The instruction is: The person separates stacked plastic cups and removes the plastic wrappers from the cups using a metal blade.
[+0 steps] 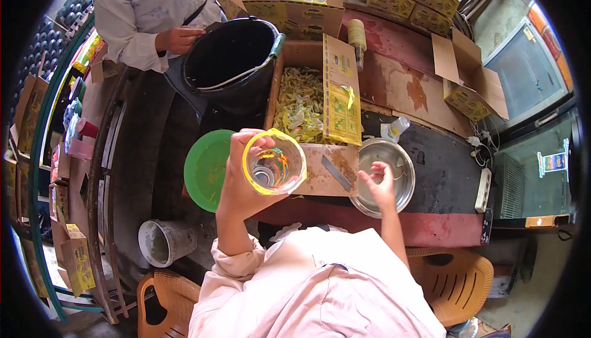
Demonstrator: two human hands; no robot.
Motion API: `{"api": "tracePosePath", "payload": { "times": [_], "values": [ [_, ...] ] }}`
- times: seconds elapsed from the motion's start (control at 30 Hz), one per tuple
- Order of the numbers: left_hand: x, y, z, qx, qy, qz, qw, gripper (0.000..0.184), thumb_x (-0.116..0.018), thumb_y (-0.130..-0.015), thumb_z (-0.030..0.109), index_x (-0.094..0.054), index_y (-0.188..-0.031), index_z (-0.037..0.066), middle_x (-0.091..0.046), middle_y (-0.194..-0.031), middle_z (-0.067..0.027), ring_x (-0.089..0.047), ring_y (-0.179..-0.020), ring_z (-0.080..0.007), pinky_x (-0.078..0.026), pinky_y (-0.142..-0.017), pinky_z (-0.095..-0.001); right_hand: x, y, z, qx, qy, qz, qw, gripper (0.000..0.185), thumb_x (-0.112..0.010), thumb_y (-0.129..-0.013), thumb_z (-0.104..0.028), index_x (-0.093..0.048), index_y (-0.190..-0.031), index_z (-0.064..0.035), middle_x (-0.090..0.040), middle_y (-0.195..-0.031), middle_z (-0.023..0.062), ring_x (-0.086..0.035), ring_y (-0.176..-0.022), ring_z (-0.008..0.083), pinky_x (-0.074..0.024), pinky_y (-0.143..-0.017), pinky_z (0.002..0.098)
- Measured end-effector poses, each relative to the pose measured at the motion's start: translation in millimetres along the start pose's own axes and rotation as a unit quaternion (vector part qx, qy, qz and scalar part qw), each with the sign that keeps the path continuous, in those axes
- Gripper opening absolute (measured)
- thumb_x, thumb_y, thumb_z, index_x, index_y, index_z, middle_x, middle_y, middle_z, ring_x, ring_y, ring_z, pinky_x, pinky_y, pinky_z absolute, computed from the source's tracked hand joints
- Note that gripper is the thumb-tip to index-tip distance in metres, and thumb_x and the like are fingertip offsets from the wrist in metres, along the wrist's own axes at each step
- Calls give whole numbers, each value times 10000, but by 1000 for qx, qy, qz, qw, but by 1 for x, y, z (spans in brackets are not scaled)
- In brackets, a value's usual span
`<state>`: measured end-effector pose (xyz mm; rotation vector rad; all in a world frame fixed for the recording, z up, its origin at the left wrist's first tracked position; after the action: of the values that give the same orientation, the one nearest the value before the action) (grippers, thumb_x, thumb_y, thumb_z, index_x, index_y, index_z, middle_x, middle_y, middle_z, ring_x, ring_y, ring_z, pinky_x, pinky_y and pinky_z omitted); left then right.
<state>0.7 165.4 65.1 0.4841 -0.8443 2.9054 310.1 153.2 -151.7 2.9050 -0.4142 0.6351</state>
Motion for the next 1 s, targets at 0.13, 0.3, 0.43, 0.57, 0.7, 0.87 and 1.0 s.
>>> {"api": "tracePosePath", "payload": {
  "times": [0.13, 0.3, 0.43, 0.57, 0.7, 0.87, 1.0],
  "values": [
    [-7, -2, 4, 44, 18, -2, 999, 690, -795, -524, -6, -437, -1108, 76, -470, -1060, -69, -520, -983, -155, -467, -840, -288, -31, 20, 22, -95, -31, -42, 994, 788, -802, -620, -382, -416, -1202, -17, -532, -1001, 127, -540, -825, 190, -468, -759, 331],
    [-6, -1, 7, 45, 13, -1, 999, 692, -788, -531, -3, -435, -1122, 68, -485, -1061, -75, -526, -997, -162, -463, -849, -291, -18, 47, -77, 223, 165, 67, 958, 769, -765, -630, -303, -395, -1265, -73, -495, -1096, 108, -469, -1058, 262, -366, -861, 394],
    [-9, -1, 7, 52, -11, 6, 999, 680, -826, -519, 102, -431, -1072, 78, -550, -987, -77, -574, -924, -183, -475, -799, -295, -39, 78, -98, 325, 333, -58, 883, 708, -659, -596, -141, -444, -1269, -179, -421, -1209, 62, -334, -1196, 236, -234, -906, 406],
    [-19, -3, 7, 45, -4, -11, 999, 672, -822, -525, 99, -428, -1069, 76, -550, -986, -81, -576, -913, -187, -475, -792, -298, -51, 79, -72, 340, 416, -11, 843, 715, -631, -617, -96, -446, -1290, -253, -331, -1359, 65, -290, -1221, 250, -203, -917, 420],
    [-21, -4, 8, 47, -14, -12, 999, 675, -818, -524, 96, -424, -1073, 77, -552, -984, -81, -578, -912, -193, -472, -790, -297, -50, 82, -60, 326, 399, 3, 857, 616, -638, -658, -113, -510, -1237, -281, -337, -1365, 62, -297, -1207, 252, -198, -922, 407],
    [-25, -4, 6, 52, -18, -17, 998, 680, -816, -526, 95, -426, -1083, 76, -555, -985, -74, -578, -919, -190, -469, -800, -296, -40, 94, -61, 358, 363, 59, 859, 378, -673, -685, -123, -642, -1032, -273, -471, -1236, -18, -385, -1139, 197, -217, -891, 382],
    [-29, -5, 10, 54, 31, -34, 997, 674, -812, -535, 92, -441, -1097, 65, -561, -1002, -77, -576, -940, -181, -469, -806, -296, -33, 97, -65, 371, 353, 80, 855, 293, -691, -689, -141, -667, -955, -263, -515, -1164, -54, -428, -1098, 174, -220, -877, 373]
  ]
}}
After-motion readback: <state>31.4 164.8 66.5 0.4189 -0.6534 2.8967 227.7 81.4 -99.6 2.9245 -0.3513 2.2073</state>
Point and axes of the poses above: each hand's wrist, its own y-axis away from the middle knuckle, its own x-axis out of the back of the hand, z = x × y, the point moved 10 cm from there along -y, towards the middle knuckle
